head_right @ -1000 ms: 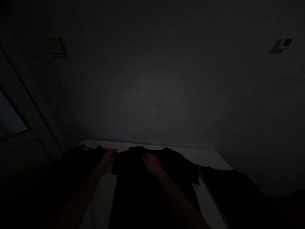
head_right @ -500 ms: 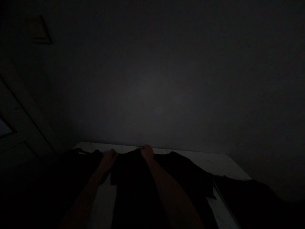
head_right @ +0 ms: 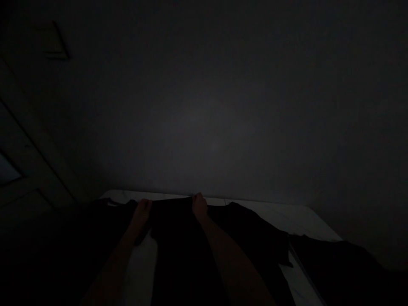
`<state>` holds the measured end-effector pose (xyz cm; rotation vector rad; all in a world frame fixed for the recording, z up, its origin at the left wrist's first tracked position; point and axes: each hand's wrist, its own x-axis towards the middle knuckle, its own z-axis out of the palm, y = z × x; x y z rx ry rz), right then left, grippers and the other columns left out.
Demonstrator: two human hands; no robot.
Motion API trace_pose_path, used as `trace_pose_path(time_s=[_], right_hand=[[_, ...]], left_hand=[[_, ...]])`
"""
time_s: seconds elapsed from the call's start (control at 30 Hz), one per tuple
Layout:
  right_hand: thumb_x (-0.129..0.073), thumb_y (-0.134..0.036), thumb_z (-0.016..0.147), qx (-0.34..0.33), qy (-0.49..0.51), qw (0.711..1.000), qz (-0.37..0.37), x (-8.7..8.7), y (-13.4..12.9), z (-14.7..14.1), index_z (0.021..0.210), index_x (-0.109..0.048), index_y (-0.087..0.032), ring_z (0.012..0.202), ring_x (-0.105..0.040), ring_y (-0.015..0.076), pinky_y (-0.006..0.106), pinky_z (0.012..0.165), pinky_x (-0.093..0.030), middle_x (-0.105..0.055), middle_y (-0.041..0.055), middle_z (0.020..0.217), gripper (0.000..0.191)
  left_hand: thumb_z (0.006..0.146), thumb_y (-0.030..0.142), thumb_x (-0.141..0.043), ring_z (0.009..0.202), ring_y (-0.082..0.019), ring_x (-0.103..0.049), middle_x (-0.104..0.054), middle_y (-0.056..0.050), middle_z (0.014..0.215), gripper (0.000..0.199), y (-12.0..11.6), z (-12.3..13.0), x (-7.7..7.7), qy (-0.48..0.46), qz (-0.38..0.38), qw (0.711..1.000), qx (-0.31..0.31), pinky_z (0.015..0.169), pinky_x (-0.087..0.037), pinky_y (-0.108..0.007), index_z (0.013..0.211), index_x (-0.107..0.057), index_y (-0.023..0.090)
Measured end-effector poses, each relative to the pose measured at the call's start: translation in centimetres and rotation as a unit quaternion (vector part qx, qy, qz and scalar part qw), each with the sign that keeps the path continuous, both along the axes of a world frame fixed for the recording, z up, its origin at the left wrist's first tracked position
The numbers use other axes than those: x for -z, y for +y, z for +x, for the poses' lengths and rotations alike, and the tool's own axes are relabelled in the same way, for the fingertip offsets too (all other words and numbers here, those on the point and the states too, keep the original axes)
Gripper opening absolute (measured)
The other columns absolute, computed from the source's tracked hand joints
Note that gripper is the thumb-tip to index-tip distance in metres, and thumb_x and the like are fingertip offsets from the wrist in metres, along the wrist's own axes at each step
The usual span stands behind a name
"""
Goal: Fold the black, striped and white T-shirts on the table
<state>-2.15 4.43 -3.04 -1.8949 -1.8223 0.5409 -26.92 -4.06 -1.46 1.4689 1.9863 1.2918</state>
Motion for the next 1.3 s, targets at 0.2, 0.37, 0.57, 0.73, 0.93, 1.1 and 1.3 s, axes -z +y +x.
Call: trace_pose_path(time_s=[0.2,0.37,0.57,0.73,0.93,1.1,1.3], right_hand=[[-0.05,-0.031,0.103,-0.014,-0.003,1.0,0.001,0.5,0.0,-0.1,0.113,-0.064,-0.018,0.1,-0.07,0.0216,0.028,0.078,-0.045,-0.075,0.0106,0.105,0.021],[-0.053,-0.028,0.101,-0.033,0.009,0.999,0.02,0.6,0.6,-0.6,0.115,-0.065,-0.018,0.1,-0.07,0.0196,0.026,0.084,-0.046,-0.075,0.0092,0.107,0.022],[-0.053,-0.019,0.099,-0.08,0.0,0.995,0.055,-0.8,1.1,1.6,0.125,-0.064,-0.018,0.102,-0.07,0.0173,0.024,0.089,-0.047,-0.075,0.0066,0.112,0.028],[-0.045,-0.019,0.101,-0.065,-0.058,0.993,0.076,-2.8,0.4,11.6,0.123,-0.068,-0.017,0.11,-0.067,0.0224,0.03,0.097,-0.045,-0.073,0.0104,0.12,0.031],[-0.049,-0.022,0.098,-0.096,-0.12,0.986,0.058,-1.9,-3.8,22.8,0.118,-0.072,-0.017,0.119,-0.064,0.0251,0.036,0.108,-0.04,-0.071,0.0124,0.126,0.032],[-0.041,-0.039,0.101,-0.143,-0.224,0.962,0.06,1.6,-4.5,26.4,0.146,-0.053,-0.014,0.145,-0.04,0.0286,0.048,0.12,-0.027,-0.047,0.0137,0.155,0.053],[-0.026,-0.059,0.102,-0.134,-0.288,0.948,0.038,3.4,-3.6,27.7,0.157,-0.037,-0.016,0.152,-0.025,0.0311,0.053,0.122,-0.02,-0.033,0.0116,0.163,0.07]], left_hand=[[0.095,0.034,-0.044,0.092,-0.025,-0.068,-0.07,-0.009,0.093,0.017,-0.6,-0.3,-1.6,0.091,-0.019,0.995,-0.038,0.082,-0.05,-0.033,0.091,-0.055,0.022],[0.097,0.029,-0.049,0.092,-0.028,-0.072,-0.074,-0.013,0.092,0.016,-2.0,-0.7,-2.5,0.236,-0.177,0.955,-0.009,0.074,-0.048,-0.032,0.098,-0.062,0.019],[0.096,0.016,-0.041,0.103,-0.03,-0.069,-0.068,-0.02,0.115,0.034,-2.7,-0.1,-2.8,0.322,-0.156,0.932,-0.049,0.084,-0.051,-0.038,0.126,-0.057,0.013],[0.102,0.02,-0.033,0.12,-0.025,-0.061,-0.065,-0.015,0.13,0.039,-1.6,5.2,-2.5,0.318,-0.012,0.94,0.124,0.106,-0.044,-0.037,0.13,-0.059,0.014],[0.104,0.032,-0.038,0.143,-0.033,-0.043,-0.05,-0.02,0.152,0.047,1.4,14.5,0.6,0.376,-0.041,0.89,0.255,0.118,-0.033,-0.05,0.142,-0.054,0.009],[0.105,0.043,-0.035,0.151,-0.037,-0.028,-0.032,-0.016,0.164,0.055,3.0,15.6,2.9,0.44,-0.077,0.863,0.234,0.117,-0.025,-0.065,0.153,-0.043,0.018],[0.105,0.047,-0.032,0.151,-0.036,-0.03,-0.035,-0.015,0.163,0.057,4.8,14.5,3.9,0.47,-0.053,0.846,0.245,0.117,-0.027,-0.063,0.154,-0.042,0.021]])
